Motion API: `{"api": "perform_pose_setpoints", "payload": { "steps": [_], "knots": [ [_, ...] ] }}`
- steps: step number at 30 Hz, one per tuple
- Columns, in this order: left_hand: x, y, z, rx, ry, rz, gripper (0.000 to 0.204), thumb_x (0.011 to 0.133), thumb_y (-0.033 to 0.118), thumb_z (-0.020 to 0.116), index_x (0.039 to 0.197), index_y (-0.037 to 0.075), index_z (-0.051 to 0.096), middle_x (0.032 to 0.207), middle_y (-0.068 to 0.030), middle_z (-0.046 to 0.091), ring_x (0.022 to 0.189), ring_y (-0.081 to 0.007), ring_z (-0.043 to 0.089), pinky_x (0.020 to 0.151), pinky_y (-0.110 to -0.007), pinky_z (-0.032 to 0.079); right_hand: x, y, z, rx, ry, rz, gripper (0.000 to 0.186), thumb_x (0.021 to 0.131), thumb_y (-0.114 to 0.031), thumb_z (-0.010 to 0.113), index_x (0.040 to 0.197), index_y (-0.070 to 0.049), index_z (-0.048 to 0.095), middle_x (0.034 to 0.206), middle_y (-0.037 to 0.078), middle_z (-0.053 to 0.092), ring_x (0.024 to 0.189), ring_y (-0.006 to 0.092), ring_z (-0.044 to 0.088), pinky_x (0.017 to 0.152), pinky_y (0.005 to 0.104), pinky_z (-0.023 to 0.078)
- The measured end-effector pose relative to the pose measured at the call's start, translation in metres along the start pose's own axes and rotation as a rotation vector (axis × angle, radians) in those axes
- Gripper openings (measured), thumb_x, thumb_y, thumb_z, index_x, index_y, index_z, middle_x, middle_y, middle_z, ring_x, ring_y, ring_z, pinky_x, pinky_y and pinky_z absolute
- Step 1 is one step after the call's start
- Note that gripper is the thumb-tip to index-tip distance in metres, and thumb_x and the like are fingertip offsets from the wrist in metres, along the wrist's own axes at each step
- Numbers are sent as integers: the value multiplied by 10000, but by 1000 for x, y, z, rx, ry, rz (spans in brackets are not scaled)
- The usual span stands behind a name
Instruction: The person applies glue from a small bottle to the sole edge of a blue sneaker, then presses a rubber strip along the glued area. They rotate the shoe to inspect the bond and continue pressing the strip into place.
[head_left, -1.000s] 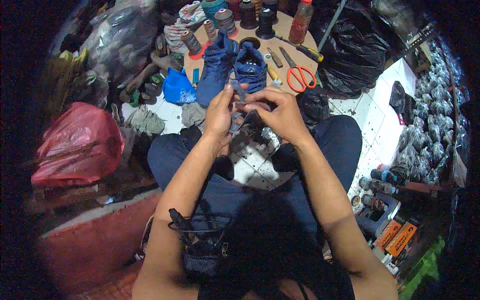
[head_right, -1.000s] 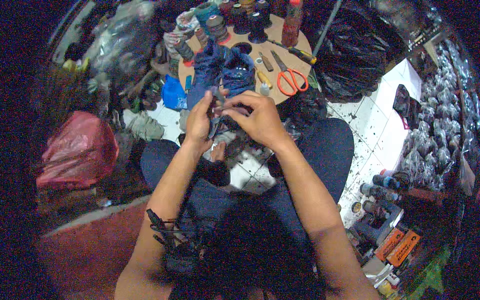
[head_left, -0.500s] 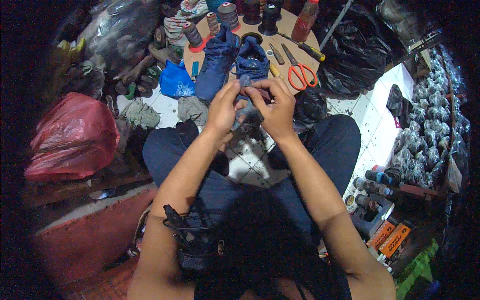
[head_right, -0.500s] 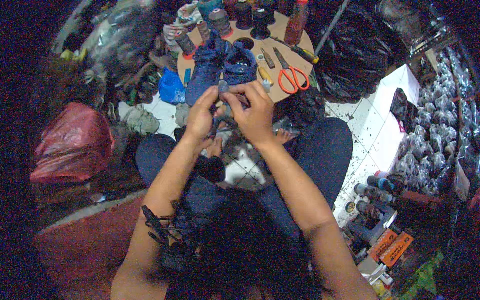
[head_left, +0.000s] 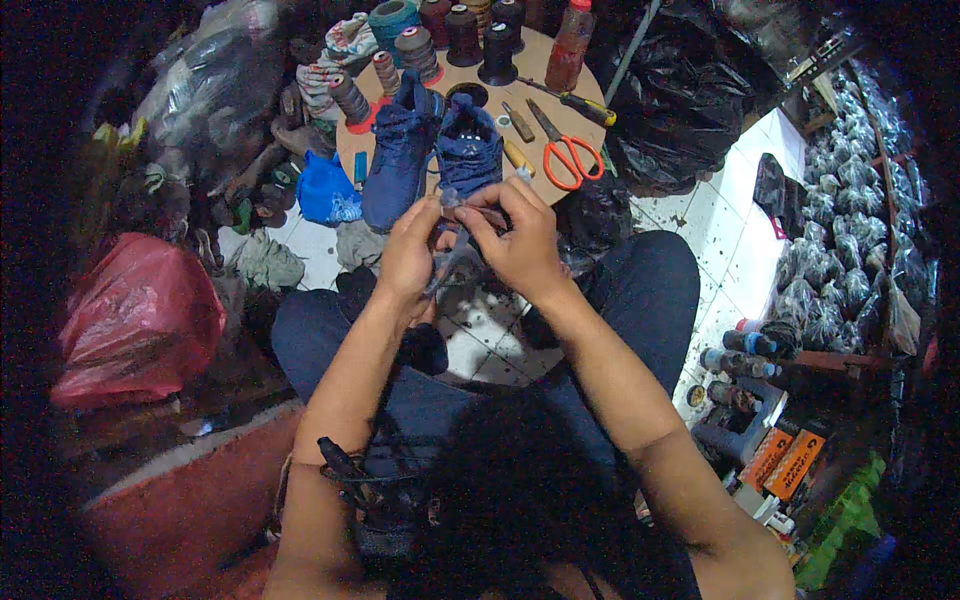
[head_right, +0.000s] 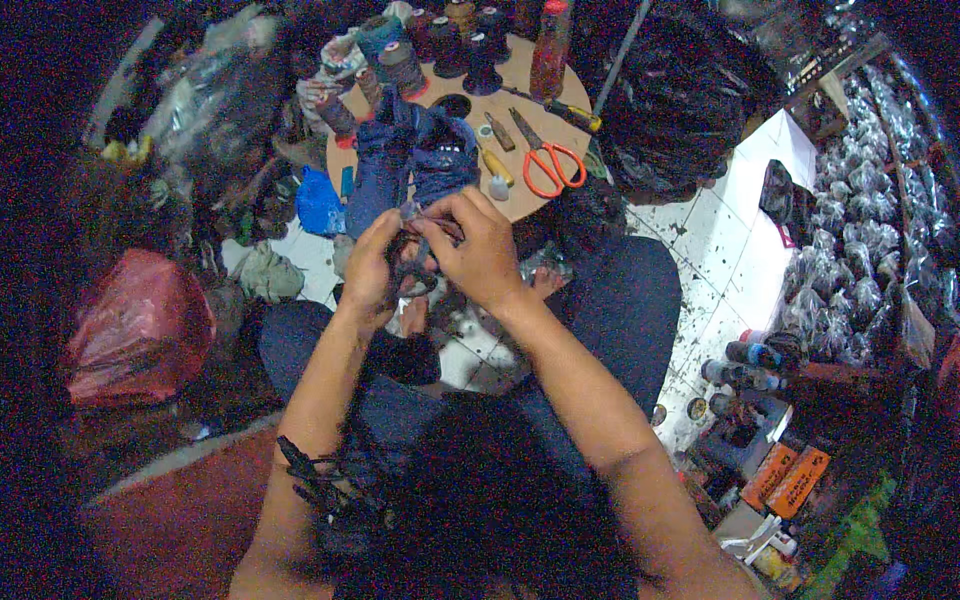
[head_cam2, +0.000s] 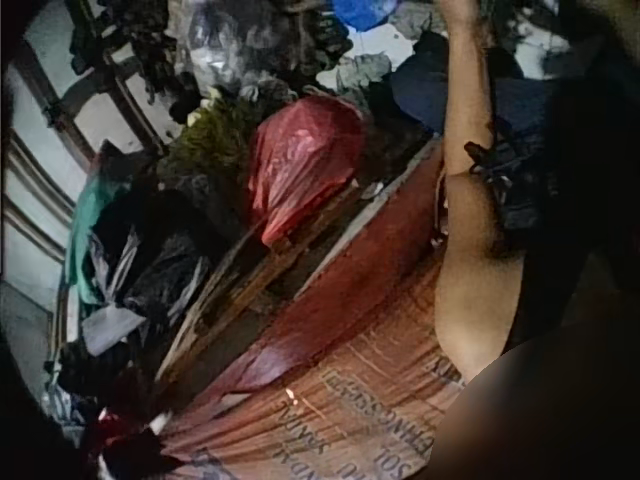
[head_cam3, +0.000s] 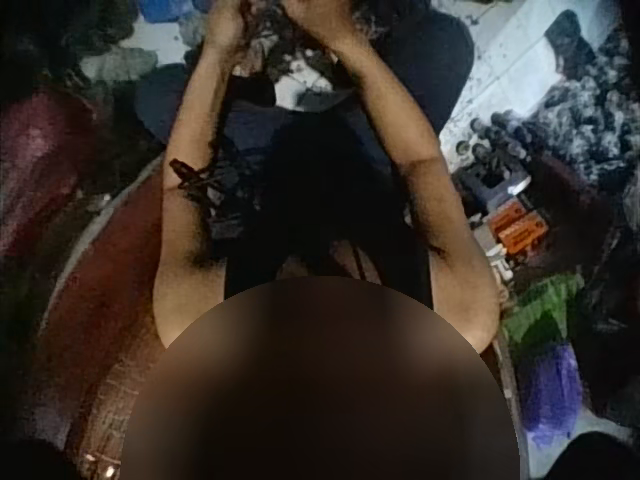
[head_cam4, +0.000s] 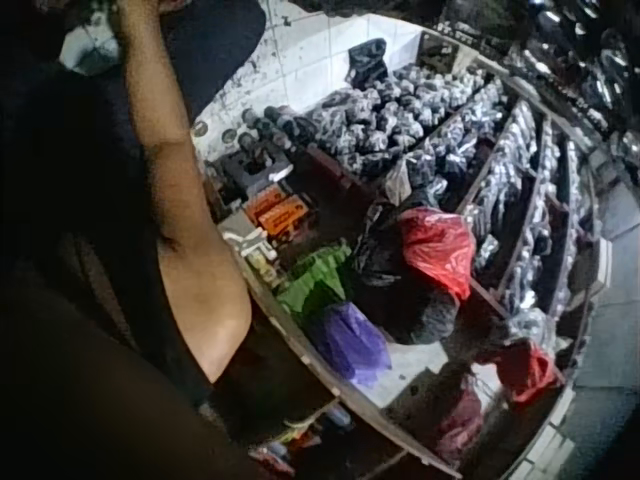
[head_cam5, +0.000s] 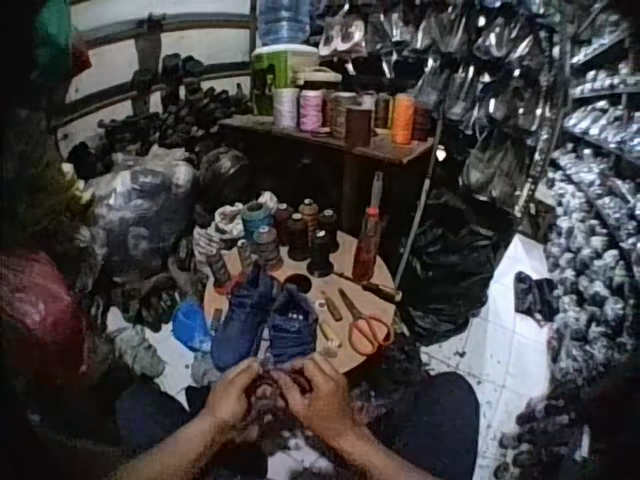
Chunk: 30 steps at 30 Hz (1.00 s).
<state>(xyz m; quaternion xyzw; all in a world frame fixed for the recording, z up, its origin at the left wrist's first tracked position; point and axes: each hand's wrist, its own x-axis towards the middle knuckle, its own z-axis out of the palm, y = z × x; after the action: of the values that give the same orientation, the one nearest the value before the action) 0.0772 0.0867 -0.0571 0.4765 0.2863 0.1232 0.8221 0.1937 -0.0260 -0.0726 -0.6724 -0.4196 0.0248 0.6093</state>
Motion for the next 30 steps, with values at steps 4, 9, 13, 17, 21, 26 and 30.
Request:
{"api": "perform_pose_setpoints", "payload": {
  "steps": [4,9,13,17,21,26,30],
  "knots": [
    [0,2,3,205,-32,-14,340,1118,364,421,1171,89,614,890,-41,700,696,-104,695,434,-218,425,9,0,-1,-114,124,27,139,899,-110,795,922,-9,702,865,65,675,708,119,594,616,287,473],
    [0,1,7,165,-29,44,453,1102,427,457,1320,61,612,1009,-70,727,704,-123,678,449,-222,424,30,6,-31,227,458,226,194,956,-171,756,891,-18,657,891,79,748,743,135,664,648,306,524],
    [14,13,-16,59,-15,134,460,1107,444,464,1354,81,601,1072,-78,737,788,-109,680,551,-227,480,18,1,-43,-19,137,204,170,912,-131,776,984,-2,693,914,99,758,729,133,668,675,315,536],
    [15,11,-27,-110,31,67,486,1100,475,466,1362,88,599,1128,-82,734,852,-141,699,624,-243,537,6,0,-49,-139,-454,368,183,871,-220,782,941,-53,753,864,143,759,786,258,745,740,396,571],
    [17,12,-28,-266,-5,34,507,1099,469,481,1358,47,588,1176,-128,726,958,-203,717,736,-303,592,0,4,-52,-279,-758,300,195,846,-260,788,922,-81,773,888,144,767,813,341,738,786,435,573],
    [22,12,-30,-337,-11,89,526,1094,478,485,1349,31,593,1191,-140,723,1014,-228,721,849,-324,595,-2,8,-51,-337,-889,174,201,847,-224,804,923,-41,775,824,138,750,795,283,730,751,391,556],
    [22,11,-31,-306,-11,98,511,1095,464,493,1319,20,613,1192,-146,719,1017,-228,720,830,-324,607,-2,8,-51,-385,-919,212,231,824,-246,829,916,-41,775,854,133,755,798,289,726,749,401,553]
  ]
}}
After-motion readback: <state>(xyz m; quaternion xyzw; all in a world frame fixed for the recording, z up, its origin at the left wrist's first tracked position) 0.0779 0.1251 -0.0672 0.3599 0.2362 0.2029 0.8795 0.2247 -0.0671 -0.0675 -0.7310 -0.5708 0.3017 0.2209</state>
